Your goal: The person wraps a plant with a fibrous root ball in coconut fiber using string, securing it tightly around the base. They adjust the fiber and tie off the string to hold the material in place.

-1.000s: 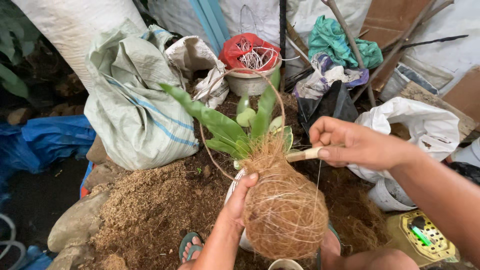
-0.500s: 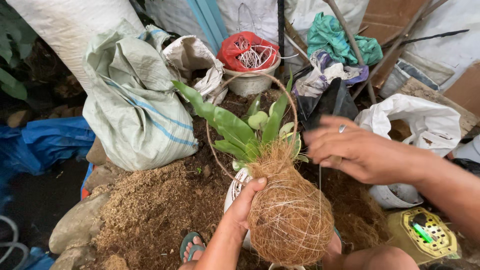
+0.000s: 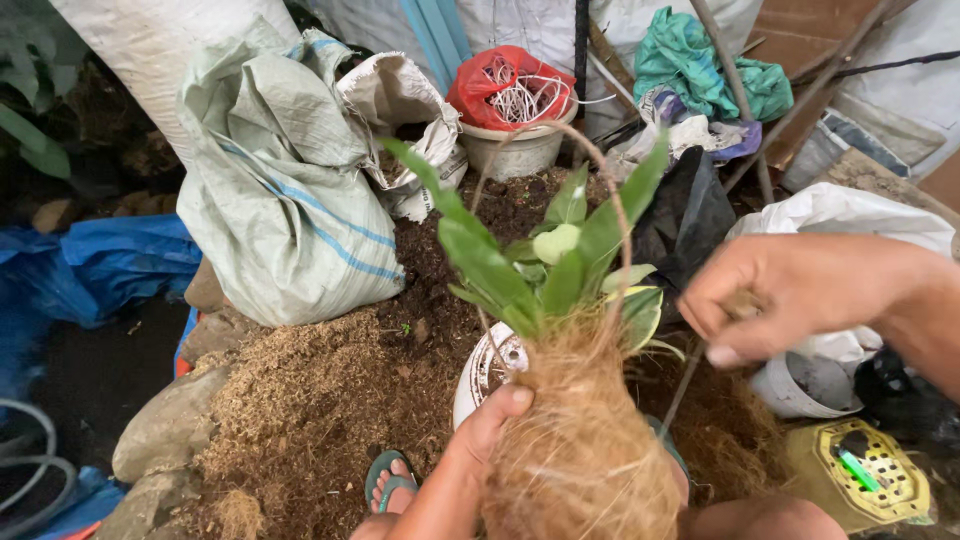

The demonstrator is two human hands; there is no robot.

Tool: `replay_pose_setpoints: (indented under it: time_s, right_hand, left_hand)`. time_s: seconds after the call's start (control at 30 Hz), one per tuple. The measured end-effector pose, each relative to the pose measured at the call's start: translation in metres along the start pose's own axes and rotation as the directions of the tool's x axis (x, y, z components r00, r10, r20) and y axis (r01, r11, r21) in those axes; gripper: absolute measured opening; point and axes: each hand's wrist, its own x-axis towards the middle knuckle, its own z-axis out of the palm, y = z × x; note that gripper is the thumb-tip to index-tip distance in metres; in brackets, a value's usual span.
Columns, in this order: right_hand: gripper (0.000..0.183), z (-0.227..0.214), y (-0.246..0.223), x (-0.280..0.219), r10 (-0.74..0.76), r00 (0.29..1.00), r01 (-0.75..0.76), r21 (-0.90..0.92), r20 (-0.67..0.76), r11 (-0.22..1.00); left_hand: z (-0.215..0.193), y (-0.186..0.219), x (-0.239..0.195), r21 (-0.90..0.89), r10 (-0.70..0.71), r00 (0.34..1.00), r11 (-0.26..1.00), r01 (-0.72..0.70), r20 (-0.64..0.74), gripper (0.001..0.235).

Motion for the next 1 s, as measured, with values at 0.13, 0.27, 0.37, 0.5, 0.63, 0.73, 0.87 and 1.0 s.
replay_pose_setpoints:
  time_s: [0.13,0.27,0.37,0.5,0.63,0.73,0.87,1.0]
  right_hand:
    - [0.035,0.001,0.054,0.009,-0.218,0.919,0.334,0.355,-0.328,0.873]
    - [0.033,0.051,0.12,0.044,-0.24,0.763,0.59,0.495,-0.6,0.638]
    - [0.027,0.095,0.146,0.105,0.009,0.751,0.569,0.654,-0.66,0.499]
    - [0.042,0.157,0.131,0.157,0.585,0.754,0.298,0.949,-0.3,0.103]
    - [0.027,0.239,0.101,0.16,0.42,0.696,0.039,0.615,-0.582,0.788]
    - [0.027,0.255,0.083,0.133,0.017,0.79,0.025,0.061,-0.613,0.998]
    - [0.034,0.217,0.028,0.088,0.071,0.992,-0.125,-0.658,-0.109,0.743]
    - [0.021,0.139,-0.046,0.034,-0.43,0.893,0.192,-0.754,-0.131,0.628]
  left_hand:
    - [0.01,-0.009,0.007,-0.14,0.124,0.991,0.983,-0.116,0.05,0.068]
    - [0.006,-0.016,0.01,-0.225,0.287,0.958,0.932,-0.283,-0.018,0.063]
    - [-0.003,-0.011,0.013,-0.236,0.43,0.898,0.867,-0.438,-0.09,0.06]
    - [-0.004,0.008,0.015,-0.251,0.671,0.741,0.715,-0.653,-0.018,0.057]
    - [0.004,0.04,0.017,-0.069,0.61,0.683,0.723,-0.687,-0.402,0.064]
    - [0.009,0.054,0.015,-0.054,0.586,0.713,0.757,-0.652,-0.385,0.069]
    - [0.008,0.056,0.015,0.095,0.533,0.72,0.827,-0.553,-0.445,0.073]
    - [0.004,0.046,0.02,0.213,0.462,0.808,0.886,-0.411,-0.366,0.075]
